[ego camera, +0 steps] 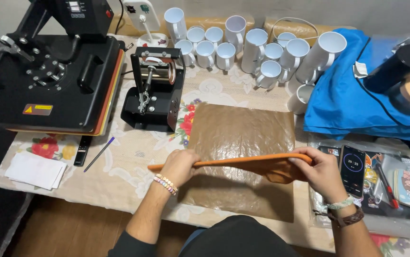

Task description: The person cleans white ceramic mugs using an orange cloth. They wipe the exterior and interior of the mugs, then place them into a mug press machine. The person also folds the cloth and interacts with a heat press machine on the table.

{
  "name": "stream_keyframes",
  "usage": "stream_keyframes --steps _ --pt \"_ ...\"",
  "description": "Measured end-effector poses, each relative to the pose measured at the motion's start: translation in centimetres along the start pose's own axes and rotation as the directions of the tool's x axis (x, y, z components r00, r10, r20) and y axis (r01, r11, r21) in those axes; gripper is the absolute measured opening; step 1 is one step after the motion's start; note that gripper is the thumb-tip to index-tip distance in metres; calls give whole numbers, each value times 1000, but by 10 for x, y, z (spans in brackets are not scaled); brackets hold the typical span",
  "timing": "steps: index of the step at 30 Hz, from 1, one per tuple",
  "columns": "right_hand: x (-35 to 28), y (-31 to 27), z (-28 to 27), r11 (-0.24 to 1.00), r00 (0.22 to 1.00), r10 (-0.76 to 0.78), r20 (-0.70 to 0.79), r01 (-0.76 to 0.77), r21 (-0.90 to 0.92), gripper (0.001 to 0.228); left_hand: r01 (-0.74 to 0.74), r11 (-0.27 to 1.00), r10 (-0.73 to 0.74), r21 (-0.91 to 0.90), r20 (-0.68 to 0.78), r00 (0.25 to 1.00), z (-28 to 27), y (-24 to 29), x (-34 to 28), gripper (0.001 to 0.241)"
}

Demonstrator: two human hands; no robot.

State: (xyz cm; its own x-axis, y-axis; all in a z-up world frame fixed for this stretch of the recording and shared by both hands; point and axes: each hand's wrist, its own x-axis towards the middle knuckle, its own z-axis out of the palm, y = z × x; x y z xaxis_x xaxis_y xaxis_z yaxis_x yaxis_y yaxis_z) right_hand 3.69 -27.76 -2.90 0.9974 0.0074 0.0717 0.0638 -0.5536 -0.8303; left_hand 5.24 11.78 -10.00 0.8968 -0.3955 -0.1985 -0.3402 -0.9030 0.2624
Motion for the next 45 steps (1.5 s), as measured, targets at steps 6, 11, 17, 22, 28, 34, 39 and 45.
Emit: stream_keyframes --steps 6,11,17,22,28,34,39,45 --pt "2 6 -16 993 987 17 -158 1 114 16 174 932 -212 -318 -90 973 -23 -6 -29 8" --pt "9 23 -21 998 966 37 -256 -20 67 13 322 831 -340 -454 43 939 -4 -41 -43 25" --pt "10 67 4 947 945 322 -64 -323 -6 20 104 116 -349 -988 58 935 85 -82 -22 13" --pt "13 142 64 891 895 447 12 -444 -94 57 290 -12 -639 -957 231 733 199 -87 42 70" --pt "5 153 108 776 802 582 -136 -597 -203 62 401 303 -731 -865 59 680 172 -45 36 79" --pt "4 226 126 825 880 451 -152 -475 -306 12 234 403 -647 -885 -94 756 170 -83 28 31" --pt "-1 154 126 892 885 451 110 -451 -32 25 158 556 -593 -816 -255 764 79 -50 8 45" --pt "3 50 130 836 914 311 261 -393 383 30 -150 708 -182 -691 -384 905 8 63 8 48"
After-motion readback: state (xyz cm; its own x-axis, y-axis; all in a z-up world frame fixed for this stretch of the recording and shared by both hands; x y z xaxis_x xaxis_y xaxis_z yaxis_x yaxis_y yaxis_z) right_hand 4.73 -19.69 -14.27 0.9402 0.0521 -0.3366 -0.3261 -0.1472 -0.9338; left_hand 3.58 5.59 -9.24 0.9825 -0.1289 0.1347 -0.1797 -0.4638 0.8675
